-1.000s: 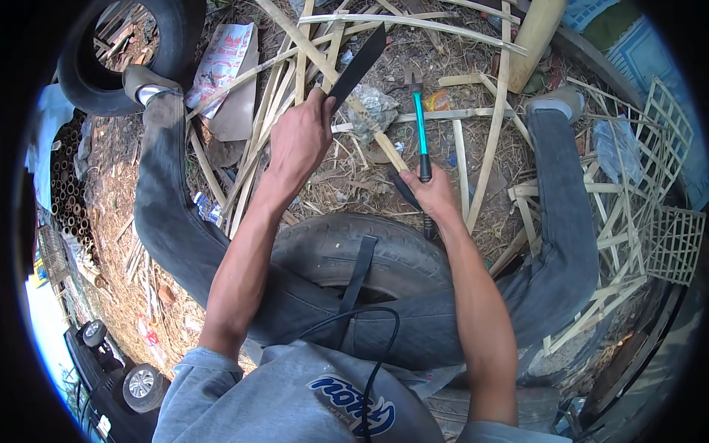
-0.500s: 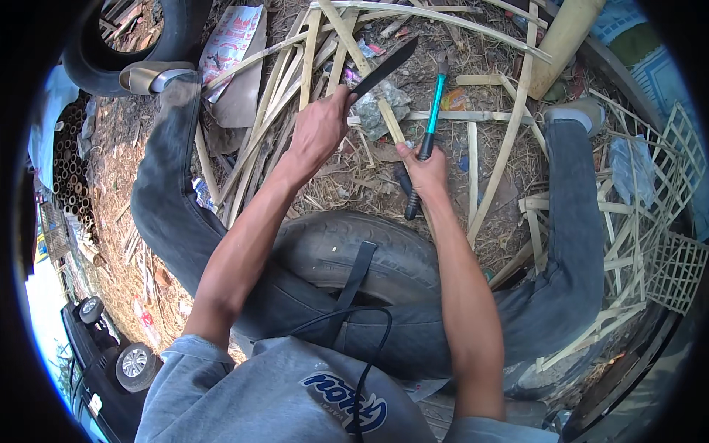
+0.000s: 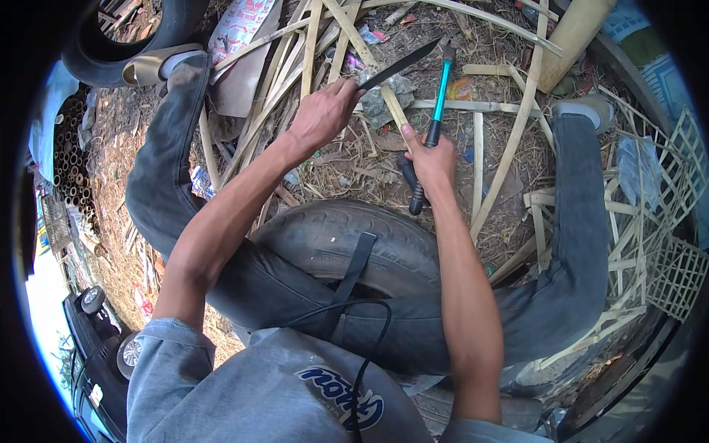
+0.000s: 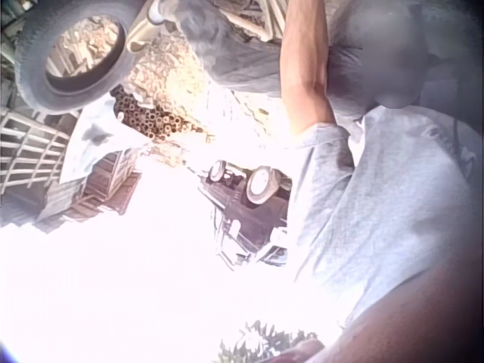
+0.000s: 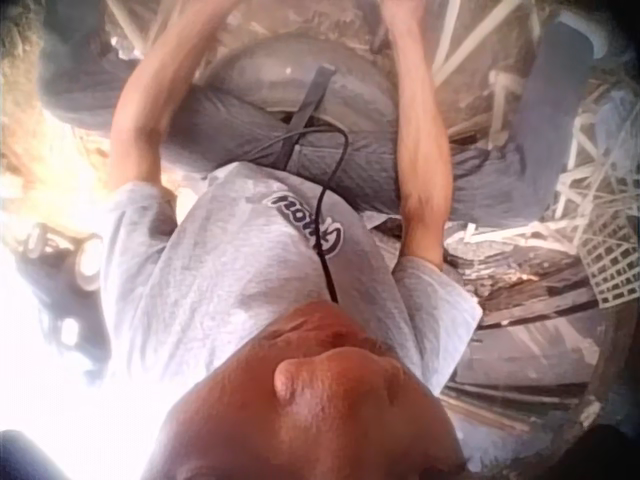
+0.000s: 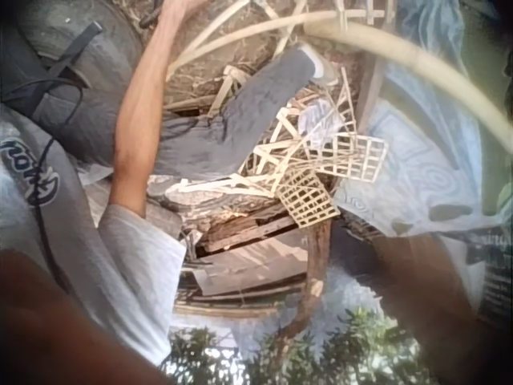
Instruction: The person trims thin bamboo strips using a large knife and then secures them onto a wooden frame by driving nails with a hammer.
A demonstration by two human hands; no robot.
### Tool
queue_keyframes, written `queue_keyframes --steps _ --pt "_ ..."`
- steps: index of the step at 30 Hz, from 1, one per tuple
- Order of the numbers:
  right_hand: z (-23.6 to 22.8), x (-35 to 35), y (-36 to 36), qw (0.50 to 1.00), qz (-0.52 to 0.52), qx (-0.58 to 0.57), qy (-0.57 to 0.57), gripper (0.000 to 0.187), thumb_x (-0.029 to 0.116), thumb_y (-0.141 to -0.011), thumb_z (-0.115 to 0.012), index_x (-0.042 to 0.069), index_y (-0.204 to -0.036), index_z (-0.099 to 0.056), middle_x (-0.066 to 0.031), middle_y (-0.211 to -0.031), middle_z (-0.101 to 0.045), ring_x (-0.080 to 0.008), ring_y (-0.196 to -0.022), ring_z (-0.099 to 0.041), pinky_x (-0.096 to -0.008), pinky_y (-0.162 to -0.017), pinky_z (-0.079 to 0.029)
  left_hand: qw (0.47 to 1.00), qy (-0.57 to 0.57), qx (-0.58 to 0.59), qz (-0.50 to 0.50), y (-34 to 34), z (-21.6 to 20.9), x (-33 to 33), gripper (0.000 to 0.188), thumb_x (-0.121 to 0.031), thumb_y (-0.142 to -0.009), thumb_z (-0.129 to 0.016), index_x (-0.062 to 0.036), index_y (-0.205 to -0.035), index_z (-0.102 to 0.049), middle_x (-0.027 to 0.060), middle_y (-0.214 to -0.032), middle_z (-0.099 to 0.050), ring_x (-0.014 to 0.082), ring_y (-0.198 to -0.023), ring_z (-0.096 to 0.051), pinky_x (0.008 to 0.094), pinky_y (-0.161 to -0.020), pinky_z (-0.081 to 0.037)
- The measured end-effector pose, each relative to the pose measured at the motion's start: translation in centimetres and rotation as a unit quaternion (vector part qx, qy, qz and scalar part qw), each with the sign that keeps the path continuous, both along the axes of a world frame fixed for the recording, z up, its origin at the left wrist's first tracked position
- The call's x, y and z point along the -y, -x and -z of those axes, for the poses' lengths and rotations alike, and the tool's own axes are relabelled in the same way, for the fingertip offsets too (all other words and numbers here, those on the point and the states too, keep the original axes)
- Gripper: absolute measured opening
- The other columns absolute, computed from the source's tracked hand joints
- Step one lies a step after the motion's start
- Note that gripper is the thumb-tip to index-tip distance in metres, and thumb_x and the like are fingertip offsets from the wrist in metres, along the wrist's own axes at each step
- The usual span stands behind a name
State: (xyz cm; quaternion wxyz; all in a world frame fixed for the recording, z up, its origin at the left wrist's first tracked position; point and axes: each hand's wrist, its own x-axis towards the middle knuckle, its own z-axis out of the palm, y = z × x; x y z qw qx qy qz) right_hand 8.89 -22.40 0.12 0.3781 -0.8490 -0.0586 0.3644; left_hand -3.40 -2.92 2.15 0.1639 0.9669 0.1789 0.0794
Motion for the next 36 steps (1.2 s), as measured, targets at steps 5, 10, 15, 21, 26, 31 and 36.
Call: queue_keyframes --steps 5,10,15,21,26,31,36 --pt "0.4 -1.6 1.5 0.985 0.109 -0.047 -0.122 0.048 0.038 -0.077 -0.089 0.006 -0.071 -0.053 -0.0037 -0.066 -0.060 -0.0150 -0.060 -0.066 -0.0295 -0.050 -0.051 1.000 0.007 0.001 0.020 0.1 -0.2 0.3 0.026 -0.030 -0.105 -0.049 -0.0047 -0.100 -0.052 0.0150 -0.083 -0.062 0.0376 -0.070 -0.065 0.0483 -0.057 -0.051" --pt "0.4 -1.4 1.3 0.991 0.100 -0.042 -0.072 0.048 0.037 -0.077 -0.090 0.006 -0.072 -0.053 -0.0049 -0.067 -0.062 -0.0149 -0.056 -0.064 -0.0299 -0.051 -0.051 0.999 -0.002 -0.024 0.025 -0.3 -0.7 -1.4 0.030 -0.032 -0.106 -0.046 -0.0037 -0.100 -0.052 0.0166 -0.084 -0.061 0.0374 -0.070 -0.064 0.0477 -0.057 -0.051" --pt "-0.3 -1.6 0.9 0.991 0.116 -0.017 -0.059 0.049 0.037 -0.075 -0.091 0.006 -0.072 -0.052 -0.0059 -0.067 -0.062 -0.0146 -0.054 -0.063 -0.0301 -0.051 -0.051 0.998 -0.010 -0.041 0.037 -0.5 -0.8 -2.1 0.029 -0.032 -0.106 -0.046 -0.0039 -0.099 -0.051 0.0168 -0.084 -0.061 0.0379 -0.069 -0.063 0.0473 -0.058 -0.051" --pt "-0.4 -2.3 0.1 0.991 0.113 -0.010 -0.073 0.053 0.039 -0.072 -0.093 0.005 -0.079 -0.053 -0.0096 -0.074 -0.064 -0.0165 -0.060 -0.063 -0.0288 -0.054 -0.056 0.998 0.002 -0.035 0.044 -1.1 -0.7 -1.6 0.028 -0.031 -0.105 -0.048 -0.0040 -0.101 -0.051 0.0171 -0.085 -0.062 0.0385 -0.073 -0.065 0.0486 -0.059 -0.051" --pt "0.0 -2.2 0.6 0.993 0.099 -0.037 -0.049 0.052 0.042 -0.072 -0.092 0.007 -0.074 -0.054 -0.0099 -0.073 -0.064 -0.0173 -0.061 -0.065 -0.0291 -0.056 -0.057 1.000 0.010 -0.005 0.024 -0.8 -0.2 -2.1 0.028 -0.031 -0.105 -0.048 -0.0033 -0.101 -0.051 0.0183 -0.086 -0.062 0.0400 -0.074 -0.065 0.0497 -0.061 -0.051" --pt "0.5 -2.0 0.8 0.989 0.117 -0.042 -0.076 0.051 0.041 -0.072 -0.092 0.007 -0.074 -0.054 -0.0118 -0.076 -0.066 -0.0178 -0.064 -0.067 -0.0300 -0.058 -0.060 0.998 0.002 -0.029 0.047 -0.9 -0.3 -2.1 0.026 -0.029 -0.106 -0.045 -0.0035 -0.105 -0.048 0.0197 -0.085 -0.063 0.0409 -0.072 -0.065 0.0500 -0.059 -0.052" --pt "1.3 -1.5 0.6 0.988 0.119 -0.043 -0.089 0.054 0.038 -0.072 -0.093 0.004 -0.077 -0.051 -0.0090 -0.073 -0.062 -0.0157 -0.057 -0.062 -0.0297 -0.054 -0.058 0.989 -0.018 -0.136 0.052 -1.3 -0.8 -2.1 0.021 -0.025 -0.107 -0.040 -0.0047 -0.110 -0.044 0.0215 -0.078 -0.065 0.0383 -0.063 -0.066 0.0484 -0.052 -0.051"
